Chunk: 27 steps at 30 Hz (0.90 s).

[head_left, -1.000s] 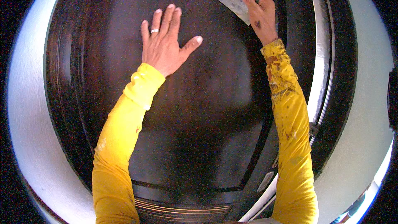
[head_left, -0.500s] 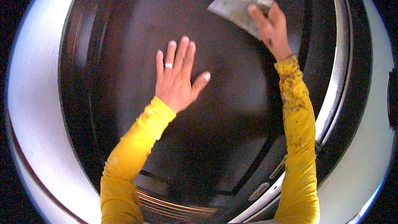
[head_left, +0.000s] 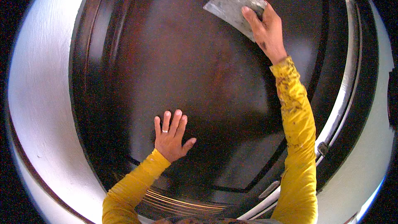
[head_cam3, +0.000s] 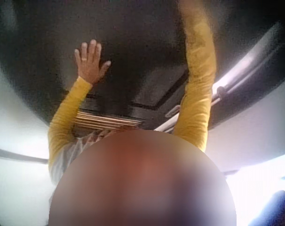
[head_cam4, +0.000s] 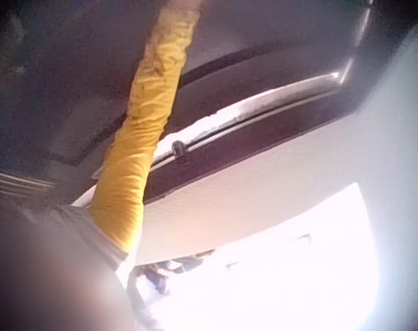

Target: The person uses a metal scraper to remove material from a dark curved surface, likely a door. They hold the scraper in the right hand and use the left hand to stabilize the surface while scraping in short strokes across the panel.

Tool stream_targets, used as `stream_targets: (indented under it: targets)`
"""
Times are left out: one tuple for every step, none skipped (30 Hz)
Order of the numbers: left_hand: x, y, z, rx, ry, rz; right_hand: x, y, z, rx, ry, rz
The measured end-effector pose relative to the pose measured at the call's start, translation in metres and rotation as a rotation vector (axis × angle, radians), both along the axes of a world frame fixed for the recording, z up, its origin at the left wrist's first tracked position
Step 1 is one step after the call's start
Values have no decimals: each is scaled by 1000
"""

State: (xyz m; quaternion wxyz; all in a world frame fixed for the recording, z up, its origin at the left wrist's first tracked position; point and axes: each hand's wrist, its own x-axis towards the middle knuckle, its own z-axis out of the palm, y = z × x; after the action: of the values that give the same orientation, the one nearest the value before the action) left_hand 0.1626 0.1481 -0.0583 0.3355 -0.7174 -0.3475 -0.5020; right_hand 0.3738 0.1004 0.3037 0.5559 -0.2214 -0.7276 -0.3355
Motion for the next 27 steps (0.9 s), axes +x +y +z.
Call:
stream_targets:
  targets:
    - [0, 1, -4, -28, -21, -20, -5, 5, 5, 44, -2, -78]
    - [2, 1, -6, -24, -19, -20, -6, 10, 8, 16, 43, -86]
    - [2, 0, -9, -14, -3, -20, -9, 13, 10, 28, 57, -68]
    - [1, -3, -11, -15, -1, -28, -12, 15, 10, 66, 57, -39]
    - [-1, -5, -13, -41, 28, -18, -14, 15, 9, 40, 32, 4]
    - [-4, -11, -18, -8, 2, -27, -19, 14, 5, 28, -18, 69]
    - [-7, -14, -19, -33, -2, -33, -22, 13, 3, 18, -61, 129]
    - [-14, -18, -21, -34, 8, -35, -31, 11, 3, 7, -24, 134]
    - [-13, -20, -22, -31, -7, -54, -32, 8, 0, -5, 17, 141]
    - [-14, -20, -21, -50, 41, -22, -35, 5, -2, -13, 58, 145]
    - [-14, -21, -21, -26, 27, -38, -39, 4, -4, -20, 31, 126]
    - [-15, -22, -22, -32, 23, -42, -41, 3, -6, -27, 1, 110]
    - [-16, -22, -22, -34, 18, -44, -45, 2, -7, -50, -27, 80]
    - [-16, -22, -22, -32, 12, -44, -45, 3, -9, 1, -22, 50]
    - [-17, -22, -23, -24, 7, -46, -48, 3, -10, 6, 2, 50]
    - [-17, -21, -23, -5, -7, -55, -47, 4, -10, 6, 18, 46]
    - [-16, -22, -23, -21, 8, -49, -48, 4, -11, 25, 23, 45]
    - [-15, -22, -23, -26, 10, -50, -48, 5, -10, -14, 46, 60]
    - [-15, -22, -23, -49, 22, -44, -48, 5, -10, -36, 55, 78]
    - [-17, -23, -23, -28, 2, -56, -49, 5, -10, -60, 63, 96]
    - [-16, -22, -22, -21, -3, -64, -48, 5, -9, -21, 36, 88]
    - [-17, -23, -22, -9, -18, -72, -50, 5, -8, 19, 5, 83]
    - [-16, -23, -21, -13, -9, -72, -49, 5, -6, 61, -20, 77]
    - [-16, -23, -20, -15, -7, -75, -50, 4, -6, 56, 1, 78]
    - [-16, -22, -19, -20, 3, -72, -48, 4, -5, 51, 22, 78]
    - [-18, -23, -19, -12, -10, -71, -50, 3, -4, 50, 37, 86]
    - [-18, -23, -19, -11, -9, -75, -48, 3, -3, 40, 24, 62]
